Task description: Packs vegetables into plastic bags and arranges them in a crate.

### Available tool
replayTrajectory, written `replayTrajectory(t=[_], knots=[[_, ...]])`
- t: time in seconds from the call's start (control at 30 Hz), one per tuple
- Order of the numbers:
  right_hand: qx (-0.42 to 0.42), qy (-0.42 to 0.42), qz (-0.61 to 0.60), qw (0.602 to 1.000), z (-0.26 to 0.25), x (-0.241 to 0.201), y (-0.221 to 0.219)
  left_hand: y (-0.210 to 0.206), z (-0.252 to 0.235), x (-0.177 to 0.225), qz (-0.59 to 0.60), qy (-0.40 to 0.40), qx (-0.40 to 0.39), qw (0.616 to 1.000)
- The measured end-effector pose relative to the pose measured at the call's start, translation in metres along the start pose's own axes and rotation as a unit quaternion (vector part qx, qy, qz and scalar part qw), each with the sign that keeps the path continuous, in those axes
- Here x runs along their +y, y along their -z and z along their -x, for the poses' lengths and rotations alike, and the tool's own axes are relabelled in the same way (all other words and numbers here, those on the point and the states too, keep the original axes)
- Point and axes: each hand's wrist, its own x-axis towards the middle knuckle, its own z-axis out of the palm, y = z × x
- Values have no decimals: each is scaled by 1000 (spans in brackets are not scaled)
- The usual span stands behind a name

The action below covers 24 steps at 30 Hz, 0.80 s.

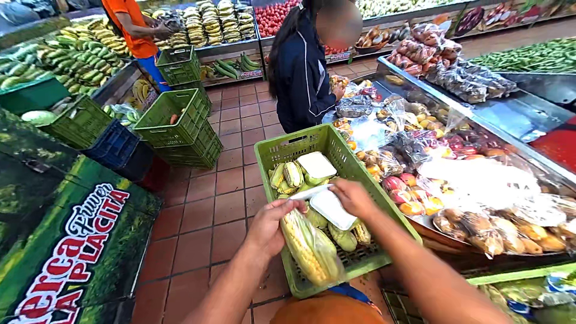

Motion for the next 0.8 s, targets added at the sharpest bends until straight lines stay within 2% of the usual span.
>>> replayTrajectory(t=[0.03,0.1,0.13,0.2,0.23,0.27,0.3,0.37,0.43,0.53,0.6,0.63,0.7,0.8], knots=[[11,-34,-125,992,12,-3,-37,-11,-4,-3,11,-8,45,999],[-58,-146,-352,923,37,-67,-81,-11,-19,-12,-88,-90,97,987],[-104,-192,-422,880,44,-103,-90,0,-25,-17,-176,-145,111,967],[-180,-194,-504,822,44,-144,-67,25,-20,-25,-369,-248,114,889],[-182,-191,-503,823,39,-146,-45,34,-11,-27,-419,-295,98,853],[-171,-191,-475,842,34,-139,-26,41,-2,-27,-434,-341,70,831],[-155,-198,-444,860,29,-127,-16,46,5,-25,-431,-378,31,819],[-129,-227,-402,877,23,-105,-18,44,17,-20,-426,-404,-53,808],[-118,-244,-384,883,21,-99,-37,39,25,-28,-404,-388,-111,821],[-88,-245,-434,862,29,-114,-50,44,41,-51,-333,-324,-92,881],[-75,-186,-528,825,40,-118,-46,51,51,-63,-272,-282,-67,918],[-84,-150,-540,824,45,-119,-42,55,54,-70,-249,-270,-64,928],[-121,-107,-483,860,53,-123,-37,61,57,-82,-234,-259,-70,934],[-174,-90,-291,936,54,-127,-38,67,56,-81,-252,-251,-91,930]])
